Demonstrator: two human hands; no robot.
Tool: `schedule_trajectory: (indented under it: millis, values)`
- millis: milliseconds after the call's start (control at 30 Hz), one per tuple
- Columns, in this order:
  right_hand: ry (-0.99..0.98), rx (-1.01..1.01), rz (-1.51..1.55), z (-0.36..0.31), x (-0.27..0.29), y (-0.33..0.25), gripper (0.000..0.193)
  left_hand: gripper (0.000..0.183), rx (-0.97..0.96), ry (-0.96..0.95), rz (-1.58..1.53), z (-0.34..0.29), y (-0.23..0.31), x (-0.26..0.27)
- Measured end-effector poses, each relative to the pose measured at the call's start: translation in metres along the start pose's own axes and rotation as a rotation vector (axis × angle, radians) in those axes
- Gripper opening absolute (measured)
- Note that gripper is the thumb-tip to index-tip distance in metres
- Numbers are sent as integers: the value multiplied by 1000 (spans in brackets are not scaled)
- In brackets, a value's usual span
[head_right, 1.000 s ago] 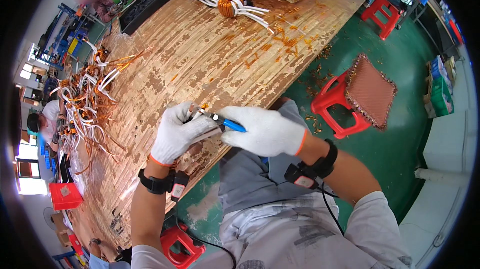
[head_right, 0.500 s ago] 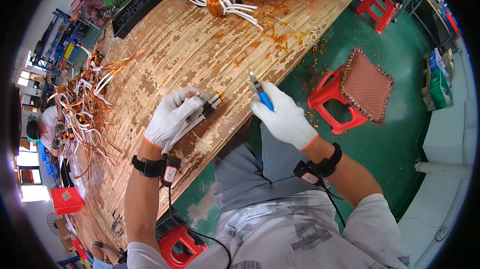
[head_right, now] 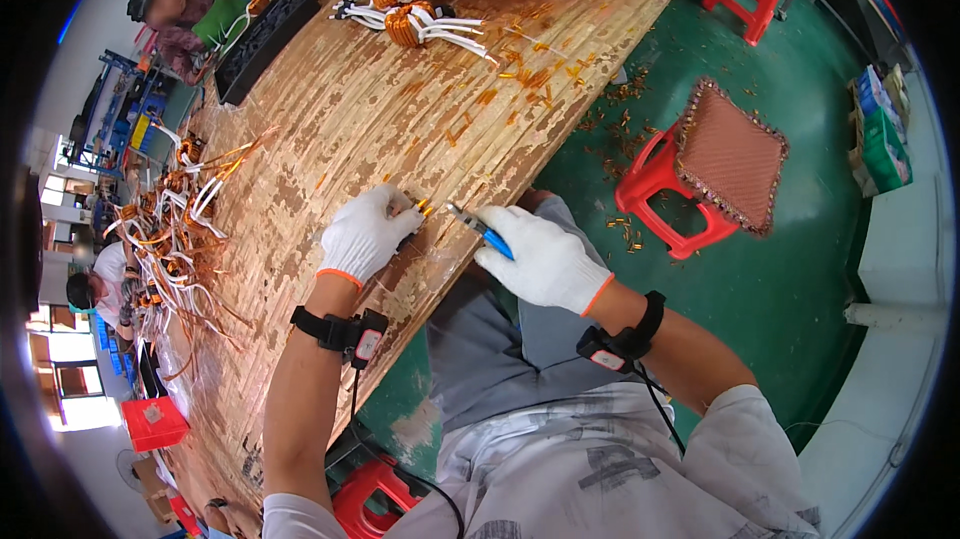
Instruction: The worker trims and organizes copper wire leads on electrical motor stators at a production table.
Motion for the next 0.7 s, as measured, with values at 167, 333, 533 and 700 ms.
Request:
schedule_trajectory:
  millis: [167, 333, 533, 700]
  values:
    - [-95, -32, -46, 3, -8, -4, 46, 42, 6, -57, -9, 6, -8, -6]
    - [-156, -76, -123, -1, -8, -3, 45, 43, -25, -119, 1, -6, 3, -5]
    - [-181, -100, -142, -4, -8, 2, 46, 63, -41, -1, -139, -12, 0, -2]
    - [-127, -61, -106, -10, -6, 2, 45, 67, -64, 93, -678, -26, -31, 37]
Point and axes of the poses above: each hand's wrist, its own z-axis towards the middle knuckle, its own x-axis out of the back of the hand, y = z × x, the point moved 9 cm from there along z, towards the middle knuckle, and after that the axes turned 6 degrees about x, right-handed, at the moved point
